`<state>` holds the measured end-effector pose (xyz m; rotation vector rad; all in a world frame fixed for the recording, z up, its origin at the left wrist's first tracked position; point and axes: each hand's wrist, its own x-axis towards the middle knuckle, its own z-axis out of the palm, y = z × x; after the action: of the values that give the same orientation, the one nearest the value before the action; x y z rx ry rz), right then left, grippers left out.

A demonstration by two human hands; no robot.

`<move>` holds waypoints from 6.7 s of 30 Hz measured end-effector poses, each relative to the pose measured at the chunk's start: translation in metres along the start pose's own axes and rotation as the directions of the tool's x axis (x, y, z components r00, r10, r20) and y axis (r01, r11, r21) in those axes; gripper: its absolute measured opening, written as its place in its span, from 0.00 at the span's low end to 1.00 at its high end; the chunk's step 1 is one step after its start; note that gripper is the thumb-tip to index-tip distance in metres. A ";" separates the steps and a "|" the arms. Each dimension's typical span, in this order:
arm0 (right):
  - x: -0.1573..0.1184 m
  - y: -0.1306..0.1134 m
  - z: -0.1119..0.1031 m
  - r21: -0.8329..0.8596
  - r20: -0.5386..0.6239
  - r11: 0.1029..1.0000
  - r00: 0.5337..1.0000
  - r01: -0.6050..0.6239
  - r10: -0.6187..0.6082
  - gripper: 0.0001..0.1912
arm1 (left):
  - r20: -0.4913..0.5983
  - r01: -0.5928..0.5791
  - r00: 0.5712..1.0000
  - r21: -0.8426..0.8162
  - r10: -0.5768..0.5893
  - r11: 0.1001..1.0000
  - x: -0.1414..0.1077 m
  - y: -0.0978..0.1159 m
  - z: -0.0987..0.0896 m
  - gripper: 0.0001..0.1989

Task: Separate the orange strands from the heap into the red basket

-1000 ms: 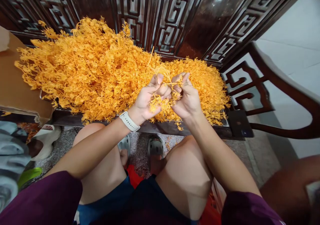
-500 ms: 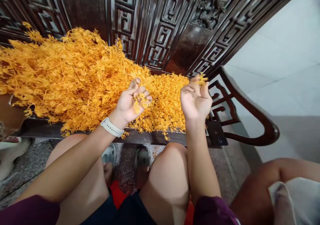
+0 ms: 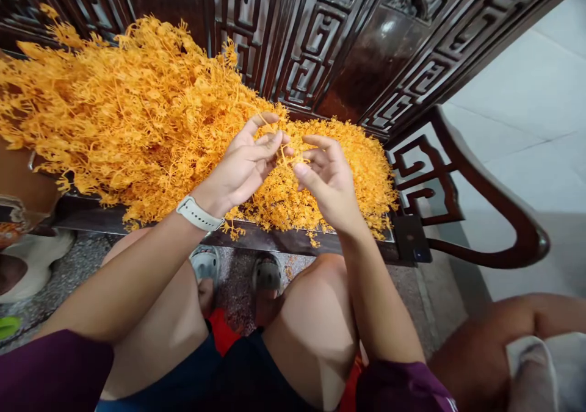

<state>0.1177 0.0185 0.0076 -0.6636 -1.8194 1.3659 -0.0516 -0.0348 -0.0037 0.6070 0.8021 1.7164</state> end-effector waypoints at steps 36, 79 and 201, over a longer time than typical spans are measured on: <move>-0.011 0.010 -0.062 0.352 0.239 0.934 0.958 0.064 -0.156 0.36 | 0.230 0.178 0.955 0.054 -0.185 0.983 -0.004 0.021 -0.013 0.11; -0.019 0.011 0.007 -0.229 -0.070 0.953 0.973 0.197 -0.218 0.16 | 0.006 -0.089 0.996 0.192 0.090 0.977 -0.015 -0.010 0.014 0.14; -0.018 0.020 -0.014 -0.165 -0.062 0.986 0.998 -0.032 0.022 0.13 | 0.589 -0.550 0.806 0.781 -0.056 0.295 -0.018 -0.031 -0.004 0.23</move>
<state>0.1388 0.0183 -0.0140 -0.8102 -1.8964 1.2073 -0.0303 -0.0477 -0.0304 2.0597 1.3232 1.0325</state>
